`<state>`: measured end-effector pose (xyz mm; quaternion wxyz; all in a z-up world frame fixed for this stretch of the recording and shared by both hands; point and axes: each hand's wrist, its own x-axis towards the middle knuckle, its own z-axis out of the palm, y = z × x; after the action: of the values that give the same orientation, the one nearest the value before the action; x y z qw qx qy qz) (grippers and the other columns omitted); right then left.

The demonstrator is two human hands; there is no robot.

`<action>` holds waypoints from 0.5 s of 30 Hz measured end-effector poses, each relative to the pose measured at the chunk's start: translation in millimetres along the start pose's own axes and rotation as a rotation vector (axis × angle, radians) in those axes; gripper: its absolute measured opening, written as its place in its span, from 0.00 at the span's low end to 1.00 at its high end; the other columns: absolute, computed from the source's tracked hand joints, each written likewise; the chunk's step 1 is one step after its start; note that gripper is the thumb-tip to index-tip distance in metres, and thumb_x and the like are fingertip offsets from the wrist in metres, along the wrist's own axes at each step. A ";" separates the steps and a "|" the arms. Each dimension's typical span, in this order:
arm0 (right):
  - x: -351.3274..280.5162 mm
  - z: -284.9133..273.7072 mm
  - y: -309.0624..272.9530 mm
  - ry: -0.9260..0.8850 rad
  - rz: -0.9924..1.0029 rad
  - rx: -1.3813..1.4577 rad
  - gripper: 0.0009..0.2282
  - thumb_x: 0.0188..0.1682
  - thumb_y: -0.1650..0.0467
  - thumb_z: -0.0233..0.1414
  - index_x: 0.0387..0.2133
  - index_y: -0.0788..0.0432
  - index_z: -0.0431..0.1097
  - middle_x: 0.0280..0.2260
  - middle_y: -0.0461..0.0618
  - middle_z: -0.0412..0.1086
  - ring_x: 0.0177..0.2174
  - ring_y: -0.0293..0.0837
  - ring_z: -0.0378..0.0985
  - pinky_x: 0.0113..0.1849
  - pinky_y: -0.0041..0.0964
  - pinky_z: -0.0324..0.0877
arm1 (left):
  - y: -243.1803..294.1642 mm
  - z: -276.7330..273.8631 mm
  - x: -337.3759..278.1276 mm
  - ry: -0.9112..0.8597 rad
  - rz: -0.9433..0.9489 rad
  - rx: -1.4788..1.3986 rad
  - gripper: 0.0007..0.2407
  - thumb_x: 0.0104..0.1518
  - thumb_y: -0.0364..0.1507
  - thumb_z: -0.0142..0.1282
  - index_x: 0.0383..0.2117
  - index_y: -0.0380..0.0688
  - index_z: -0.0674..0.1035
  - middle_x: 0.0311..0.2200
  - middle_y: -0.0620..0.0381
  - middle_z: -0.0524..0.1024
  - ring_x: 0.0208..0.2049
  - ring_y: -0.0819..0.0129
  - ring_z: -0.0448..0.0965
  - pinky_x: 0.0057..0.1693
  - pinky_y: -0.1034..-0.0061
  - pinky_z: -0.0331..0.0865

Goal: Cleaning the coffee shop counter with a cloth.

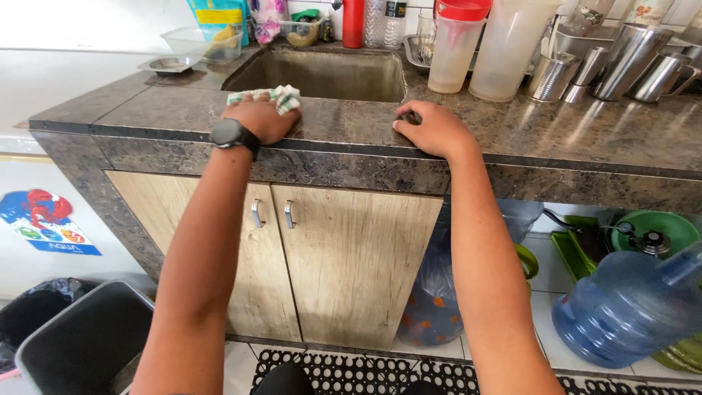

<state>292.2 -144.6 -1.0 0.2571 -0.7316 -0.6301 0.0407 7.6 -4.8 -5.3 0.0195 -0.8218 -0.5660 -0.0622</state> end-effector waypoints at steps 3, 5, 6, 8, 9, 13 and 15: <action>1.5 1.6 0.9 -0.003 -0.007 0.013 0.17 0.55 0.62 0.47 0.56 0.46 0.71 0.61 0.56 0.65 0.62 0.62 0.61 0.61 0.60 0.56 | 22.6 -3.3 -15.5 0.016 0.151 0.045 0.33 0.64 0.53 0.25 0.69 0.46 0.65 0.72 0.53 0.57 0.72 0.46 0.54 0.71 0.50 0.51; -5.4 -0.4 -5.5 -0.001 -0.002 0.047 0.17 0.55 0.65 0.45 0.57 0.49 0.70 0.61 0.59 0.64 0.62 0.64 0.59 0.61 0.62 0.55 | 45.3 -7.1 -46.7 0.053 0.252 -0.040 0.31 0.64 0.52 0.28 0.68 0.49 0.66 0.71 0.55 0.59 0.71 0.48 0.55 0.71 0.50 0.49; -9.2 -1.8 -7.8 0.001 0.008 0.080 0.18 0.56 0.68 0.42 0.59 0.51 0.68 0.61 0.61 0.63 0.63 0.66 0.58 0.61 0.64 0.54 | 57.8 -8.2 -62.0 0.087 0.356 -0.127 0.30 0.64 0.52 0.30 0.67 0.52 0.67 0.70 0.56 0.60 0.71 0.50 0.55 0.71 0.51 0.48; -15.8 -6.1 -15.2 -0.007 0.003 0.097 0.19 0.56 0.71 0.39 0.59 0.52 0.68 0.61 0.63 0.63 0.63 0.67 0.57 0.61 0.66 0.53 | 47.5 -7.4 -66.7 0.092 0.395 -0.137 0.30 0.64 0.52 0.30 0.68 0.51 0.65 0.70 0.56 0.59 0.71 0.50 0.54 0.72 0.51 0.47; -19.9 -7.1 -18.1 -0.021 0.000 0.119 0.20 0.56 0.73 0.37 0.60 0.53 0.67 0.61 0.65 0.62 0.63 0.69 0.56 0.61 0.67 0.53 | 42.6 -5.5 -69.3 0.090 0.432 -0.146 0.30 0.65 0.52 0.29 0.69 0.50 0.63 0.71 0.55 0.58 0.72 0.50 0.52 0.73 0.52 0.46; -10.0 -2.7 -8.4 -0.011 0.012 0.101 0.21 0.54 0.72 0.37 0.59 0.52 0.68 0.61 0.63 0.63 0.63 0.67 0.57 0.62 0.64 0.52 | -3.4 -6.8 -30.8 0.096 0.212 -0.144 0.32 0.66 0.53 0.32 0.69 0.45 0.64 0.66 0.46 0.65 0.68 0.47 0.62 0.71 0.52 0.53; -3.8 1.1 -1.8 0.021 0.028 0.107 0.20 0.55 0.70 0.40 0.59 0.50 0.68 0.59 0.60 0.65 0.62 0.64 0.59 0.61 0.62 0.53 | -20.7 -9.2 -5.6 0.004 0.021 -0.052 0.36 0.60 0.59 0.25 0.70 0.54 0.62 0.73 0.64 0.54 0.73 0.55 0.50 0.73 0.53 0.46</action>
<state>289.4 -147.7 -2.2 0.3016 -0.7260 -0.6140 0.0704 -14.5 -3.5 2.3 0.0001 -0.8278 -0.5554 -0.0784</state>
